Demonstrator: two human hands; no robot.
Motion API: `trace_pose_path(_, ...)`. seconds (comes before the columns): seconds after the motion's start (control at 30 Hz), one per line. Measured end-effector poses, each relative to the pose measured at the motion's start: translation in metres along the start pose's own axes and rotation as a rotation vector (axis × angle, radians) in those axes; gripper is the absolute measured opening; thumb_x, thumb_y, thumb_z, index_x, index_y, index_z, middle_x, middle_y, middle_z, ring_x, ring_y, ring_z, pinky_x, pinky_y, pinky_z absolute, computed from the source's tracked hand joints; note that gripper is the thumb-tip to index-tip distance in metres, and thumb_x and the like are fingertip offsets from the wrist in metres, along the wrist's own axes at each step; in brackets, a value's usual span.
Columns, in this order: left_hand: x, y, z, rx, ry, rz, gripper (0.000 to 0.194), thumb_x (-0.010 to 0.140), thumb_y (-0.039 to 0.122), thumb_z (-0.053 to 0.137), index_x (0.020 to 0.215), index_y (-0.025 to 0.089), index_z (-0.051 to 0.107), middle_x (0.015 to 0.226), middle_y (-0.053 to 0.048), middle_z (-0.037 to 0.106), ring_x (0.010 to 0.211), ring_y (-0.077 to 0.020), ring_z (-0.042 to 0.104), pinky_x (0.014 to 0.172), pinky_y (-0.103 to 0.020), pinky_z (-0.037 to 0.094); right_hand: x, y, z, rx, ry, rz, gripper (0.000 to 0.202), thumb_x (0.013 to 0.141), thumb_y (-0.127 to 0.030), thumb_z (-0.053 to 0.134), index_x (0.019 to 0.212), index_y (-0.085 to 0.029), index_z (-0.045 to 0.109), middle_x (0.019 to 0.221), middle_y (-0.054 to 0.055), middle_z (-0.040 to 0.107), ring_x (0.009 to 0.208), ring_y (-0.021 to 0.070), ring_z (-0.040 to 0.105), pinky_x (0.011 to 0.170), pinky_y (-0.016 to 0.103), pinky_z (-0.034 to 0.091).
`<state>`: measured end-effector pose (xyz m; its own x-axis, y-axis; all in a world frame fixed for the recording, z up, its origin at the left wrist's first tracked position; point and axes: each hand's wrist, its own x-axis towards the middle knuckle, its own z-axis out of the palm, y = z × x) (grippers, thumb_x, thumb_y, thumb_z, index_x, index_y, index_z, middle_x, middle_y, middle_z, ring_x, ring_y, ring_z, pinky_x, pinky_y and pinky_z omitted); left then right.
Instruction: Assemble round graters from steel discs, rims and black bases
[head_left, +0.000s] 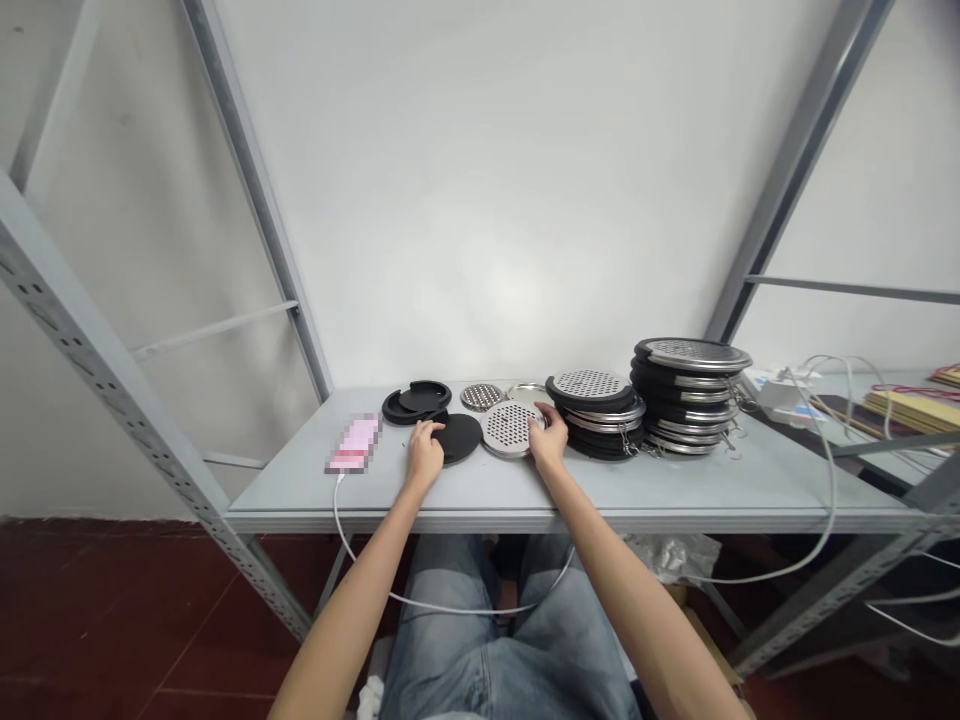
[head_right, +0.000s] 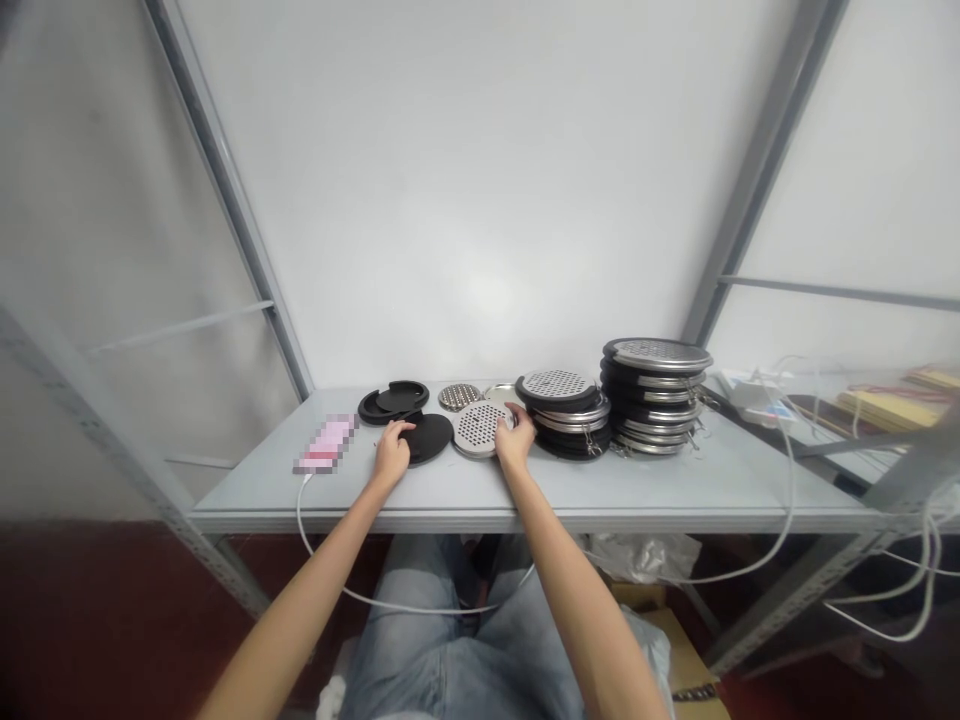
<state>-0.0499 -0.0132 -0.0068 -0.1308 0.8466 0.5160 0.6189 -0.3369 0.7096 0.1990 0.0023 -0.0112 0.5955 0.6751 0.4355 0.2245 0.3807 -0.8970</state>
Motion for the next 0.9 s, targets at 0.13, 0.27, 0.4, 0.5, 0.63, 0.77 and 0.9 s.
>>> trace_pose_path(0.13,-0.001,0.001,-0.003,-0.043,0.054,-0.011,0.048,0.067,-0.006,0.040,0.094,0.019,0.071,0.119,-0.007,0.068,0.133,-0.0275,0.049,0.116,-0.047,0.036,0.000,0.002,0.004,0.108,-0.023,-0.016,0.039,0.067,-0.029,0.059,0.101,-0.013,0.068,0.106,0.014,0.070,0.102,0.0278,0.063,0.100,0.045,0.046)
trace_pose_path(0.27,-0.002,0.003,-0.008,-0.092,0.154,0.004,0.048,0.063,-0.006,0.039,0.084,0.021,0.072,0.107,-0.004,0.071,0.123,-0.0238,0.058,0.111,-0.041,0.042,0.002,0.004,0.008,0.234,-0.035,0.044,0.039,0.065,-0.028,0.062,0.101,-0.012,0.067,0.108,0.013,0.070,0.104,0.0262,0.063,0.103,0.044,0.044)
trace_pose_path(0.4,-0.003,0.007,-0.012,-0.101,0.178,0.010,0.046,0.061,-0.006,0.038,0.078,0.020,0.072,0.099,-0.005,0.072,0.112,-0.0234,0.064,0.105,-0.039,0.047,0.004,0.006,0.010,0.339,0.003,0.125,0.041,0.062,-0.025,0.065,0.101,-0.013,0.067,0.112,0.013,0.069,0.107,0.0259,0.063,0.104,0.043,0.043)
trace_pose_path(0.5,-0.003,0.008,-0.012,-0.076,0.156,0.000,0.045,0.063,-0.005,0.039,0.080,0.020,0.073,0.098,-0.005,0.072,0.109,-0.0238,0.065,0.103,-0.039,0.048,0.005,0.006,0.011,0.405,0.026,0.164,0.041,0.060,-0.023,0.067,0.100,-0.014,0.067,0.113,0.013,0.069,0.108,0.0258,0.063,0.104,0.043,0.044)
trace_pose_path(0.63,-0.003,0.007,-0.011,-0.056,0.121,-0.013,0.044,0.066,-0.004,0.040,0.081,0.020,0.073,0.101,-0.007,0.073,0.116,-0.0257,0.062,0.105,-0.041,0.046,0.005,0.006,0.011,0.429,0.048,0.179,0.040,0.060,-0.023,0.067,0.099,-0.015,0.068,0.113,0.013,0.070,0.107,0.0257,0.063,0.102,0.043,0.045)
trace_pose_path(0.77,-0.002,0.005,-0.009,-0.062,0.106,0.004,0.045,0.066,-0.005,0.039,0.081,0.021,0.073,0.100,-0.005,0.073,0.120,-0.0255,0.060,0.109,-0.043,0.043,0.005,0.005,0.010,0.418,0.070,0.148,0.040,0.061,-0.026,0.067,0.099,-0.013,0.068,0.110,0.014,0.070,0.105,0.0256,0.063,0.101,0.044,0.045)
trace_pose_path(0.9,-0.002,0.005,-0.006,-0.049,0.073,0.028,0.040,0.073,-0.002,0.041,0.086,0.021,0.072,0.106,-0.006,0.072,0.122,-0.0258,0.059,0.109,-0.045,0.042,0.004,0.004,0.011,0.437,0.054,0.156,0.040,0.060,-0.026,0.068,0.098,-0.014,0.068,0.109,0.013,0.070,0.105,0.0257,0.063,0.100,0.043,0.045)
